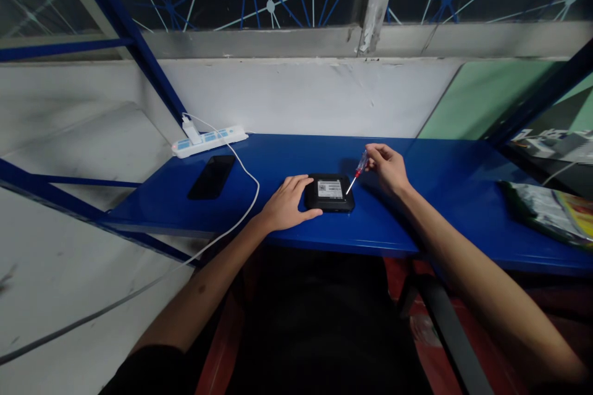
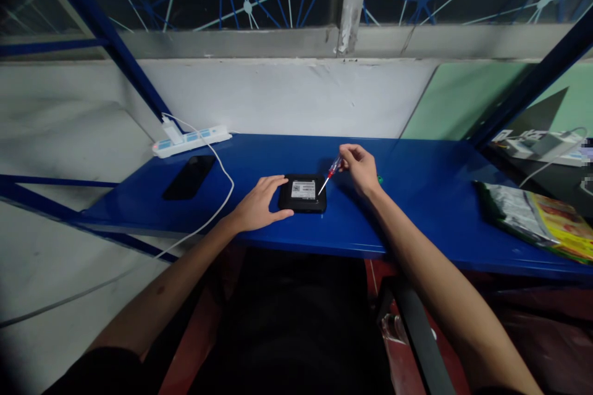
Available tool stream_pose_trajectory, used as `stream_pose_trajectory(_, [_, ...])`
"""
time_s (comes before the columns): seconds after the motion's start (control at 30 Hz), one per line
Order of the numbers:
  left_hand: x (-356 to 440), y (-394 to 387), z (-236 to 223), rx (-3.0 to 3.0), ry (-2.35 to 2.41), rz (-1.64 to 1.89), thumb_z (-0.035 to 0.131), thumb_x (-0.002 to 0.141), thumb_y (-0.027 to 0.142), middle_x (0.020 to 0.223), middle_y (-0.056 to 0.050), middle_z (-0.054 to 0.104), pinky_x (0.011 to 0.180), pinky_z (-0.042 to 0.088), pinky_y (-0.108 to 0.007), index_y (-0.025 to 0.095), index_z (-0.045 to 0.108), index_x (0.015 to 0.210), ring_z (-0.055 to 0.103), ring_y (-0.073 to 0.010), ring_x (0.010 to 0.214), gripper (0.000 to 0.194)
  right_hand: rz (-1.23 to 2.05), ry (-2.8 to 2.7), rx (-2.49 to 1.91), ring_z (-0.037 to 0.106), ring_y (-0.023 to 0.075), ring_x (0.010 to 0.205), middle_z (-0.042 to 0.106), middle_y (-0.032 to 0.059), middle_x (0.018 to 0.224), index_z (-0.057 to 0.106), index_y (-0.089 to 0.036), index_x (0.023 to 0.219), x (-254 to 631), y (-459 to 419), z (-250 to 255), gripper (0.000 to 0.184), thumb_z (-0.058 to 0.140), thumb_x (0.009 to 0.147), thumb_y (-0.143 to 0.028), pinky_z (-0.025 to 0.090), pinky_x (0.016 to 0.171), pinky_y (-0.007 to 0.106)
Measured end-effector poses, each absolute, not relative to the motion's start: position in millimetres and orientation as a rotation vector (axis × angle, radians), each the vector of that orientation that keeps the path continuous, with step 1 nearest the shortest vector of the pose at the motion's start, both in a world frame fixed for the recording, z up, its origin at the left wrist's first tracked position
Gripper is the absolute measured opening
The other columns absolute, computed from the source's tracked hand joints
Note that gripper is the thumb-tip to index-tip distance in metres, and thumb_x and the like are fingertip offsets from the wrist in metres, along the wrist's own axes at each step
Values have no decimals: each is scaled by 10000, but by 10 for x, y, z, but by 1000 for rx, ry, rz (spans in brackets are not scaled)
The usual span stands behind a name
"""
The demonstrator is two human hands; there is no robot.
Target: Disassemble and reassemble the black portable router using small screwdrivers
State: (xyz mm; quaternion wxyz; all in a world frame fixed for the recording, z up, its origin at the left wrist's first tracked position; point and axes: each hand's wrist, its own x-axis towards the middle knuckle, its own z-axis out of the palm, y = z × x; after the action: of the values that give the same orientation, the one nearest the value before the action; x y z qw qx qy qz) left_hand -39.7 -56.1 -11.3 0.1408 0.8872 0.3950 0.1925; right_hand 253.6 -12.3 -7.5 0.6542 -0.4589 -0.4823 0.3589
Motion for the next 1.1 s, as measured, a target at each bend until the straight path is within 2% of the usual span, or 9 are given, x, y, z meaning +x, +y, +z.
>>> stream_pose_trajectory(0.4, [-396,-552,-125,2568,1128,569,610,856,646,1503,-139,419,1127,397,-533,205,375,1451,364,-336,1403,777,824,-1213,-1052,532,98,517,589,-35,608,681,-210,850,2516,-171,-58,299,780,754,-476,508,507,260])
stream_pose_trajectory(0.73, [-391,-562,-117,2563,1133,565,615,852,645,1498,-144,425,1125,396,-534,208,378,1447,368,-341,1399,775,741,-1167,-1059,546,100,519,634,-16,703,660,-214,877,2604,-146,-28,340,769,747,-509,547,549,302])
stream_pose_trajectory(1.1, [-393,-559,-123,2596,1127,563,620,841,652,1508,-134,410,1121,394,-557,225,368,1458,357,-353,1402,791,774,-1229,-1020,597,112,548,632,-26,693,661,-231,914,2488,-203,-27,319,745,785,-511,524,563,286])
